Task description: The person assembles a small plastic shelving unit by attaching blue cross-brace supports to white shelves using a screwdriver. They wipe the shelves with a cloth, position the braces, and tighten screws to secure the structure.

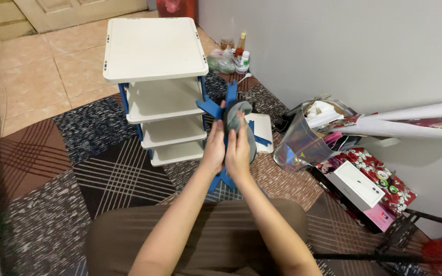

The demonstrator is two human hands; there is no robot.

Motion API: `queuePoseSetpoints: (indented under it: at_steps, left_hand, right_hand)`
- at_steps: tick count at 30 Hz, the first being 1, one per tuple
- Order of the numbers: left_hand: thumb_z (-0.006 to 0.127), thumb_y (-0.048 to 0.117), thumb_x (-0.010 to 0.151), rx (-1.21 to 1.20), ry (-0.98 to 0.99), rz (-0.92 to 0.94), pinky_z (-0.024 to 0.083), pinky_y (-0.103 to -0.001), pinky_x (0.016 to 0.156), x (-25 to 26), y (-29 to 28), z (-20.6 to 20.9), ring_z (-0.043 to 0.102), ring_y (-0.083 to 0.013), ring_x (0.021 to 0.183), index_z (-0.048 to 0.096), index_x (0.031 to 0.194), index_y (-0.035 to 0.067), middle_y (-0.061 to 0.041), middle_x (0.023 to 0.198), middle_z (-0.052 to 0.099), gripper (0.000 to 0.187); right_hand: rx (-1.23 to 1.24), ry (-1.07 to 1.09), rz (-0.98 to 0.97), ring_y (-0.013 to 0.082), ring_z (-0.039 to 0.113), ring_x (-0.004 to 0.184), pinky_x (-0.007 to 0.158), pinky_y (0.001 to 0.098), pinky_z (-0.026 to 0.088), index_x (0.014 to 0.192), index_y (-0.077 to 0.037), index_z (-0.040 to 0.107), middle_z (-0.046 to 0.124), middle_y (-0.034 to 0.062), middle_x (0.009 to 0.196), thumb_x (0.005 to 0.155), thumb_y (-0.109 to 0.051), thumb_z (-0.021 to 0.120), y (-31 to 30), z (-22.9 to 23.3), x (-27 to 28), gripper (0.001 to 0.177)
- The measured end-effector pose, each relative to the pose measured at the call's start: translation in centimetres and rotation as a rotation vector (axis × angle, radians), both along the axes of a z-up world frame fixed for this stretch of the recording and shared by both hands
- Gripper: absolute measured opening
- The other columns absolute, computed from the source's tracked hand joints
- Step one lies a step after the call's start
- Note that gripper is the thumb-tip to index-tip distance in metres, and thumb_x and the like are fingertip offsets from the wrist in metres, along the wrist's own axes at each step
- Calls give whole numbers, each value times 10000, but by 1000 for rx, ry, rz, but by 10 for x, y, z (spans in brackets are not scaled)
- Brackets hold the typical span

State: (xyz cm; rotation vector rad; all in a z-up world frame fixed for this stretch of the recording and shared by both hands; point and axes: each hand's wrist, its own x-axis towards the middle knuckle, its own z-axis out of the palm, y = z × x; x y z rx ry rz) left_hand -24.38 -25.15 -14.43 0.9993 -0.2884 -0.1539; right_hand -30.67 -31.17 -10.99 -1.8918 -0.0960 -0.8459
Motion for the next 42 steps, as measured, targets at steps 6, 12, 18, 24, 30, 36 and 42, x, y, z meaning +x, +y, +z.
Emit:
queuePoseSetpoints:
  at_steps: [6, 12, 18, 24, 30, 36, 42]
  left_hand:
    - [342, 450, 1093, -197, -96, -112, 290, -380, 1212, 0, 17, 20, 366, -282, 1470, 265, 1635, 111, -145, 1600, 402, 644]
    - [344, 453, 1092, 177, -205, -62, 245, -350, 1225, -18, -13, -2, 312, -233, 1527, 297, 1599, 55, -103, 1647, 355, 646]
    - [320, 446, 1135, -30, -332, -74, 260, -351, 1230, 5, -34, 13, 367, -234, 1488, 329, 1606, 20, -114, 1644, 382, 635]
    - [397, 389, 1063, -242, -100, -286, 351, -383, 1163, 0, -53, 29, 423, -207, 1396, 210, 1642, 118, -76, 1566, 403, 666]
    - [367, 427, 1100, -85, -30, -275, 275, -331, 1217, -7, -72, 11, 326, -179, 1504, 232, 1617, 33, -81, 1651, 330, 664]
    - [418, 400, 1105, -329, -191, -306, 336, -400, 1218, 19, -51, 25, 439, -270, 1446, 297, 1607, -2, -168, 1593, 435, 655]
    - [392, 428, 1086, -343, -91, -351, 318, -382, 1219, 19, -43, 28, 405, -218, 1459, 272, 1627, 69, -87, 1613, 397, 660]
  right_hand:
    - [-7, 0, 158, 403, 349, 1532, 1229, 423, 294, 1590, 14, 206, 325, 302, 1639, 1112, -184, 401, 8, -18, 1, 554]
    - [215, -10, 56, 378, 440, 1441, 1171, 407, 352, 1627, -5, 148, 370, 259, 1600, 1054, -193, 366, -31, 6, 33, 642]
    - [81, -21, 32, 353, 273, 1569, 1260, 406, 210, 1599, 31, 231, 303, 248, 1667, 1112, -207, 352, -27, -15, -8, 556]
    - [-194, -63, 31, 360, 176, 1614, 1303, 435, 111, 1602, 20, 299, 276, 236, 1697, 1088, -172, 364, -62, 3, 6, 553]
    - [-246, -132, -54, 365, 202, 1621, 1326, 453, 141, 1600, 5, 314, 280, 232, 1702, 1116, -174, 386, -96, 38, 34, 521]
    - [-298, -61, 12, 367, 191, 1611, 1313, 489, 112, 1580, 16, 312, 267, 242, 1689, 1080, -162, 416, -58, 12, -8, 541]
    - [-397, -92, 32, 369, 181, 1622, 1325, 490, 88, 1605, -18, 317, 306, 214, 1694, 1068, -153, 381, -58, 31, 21, 557]
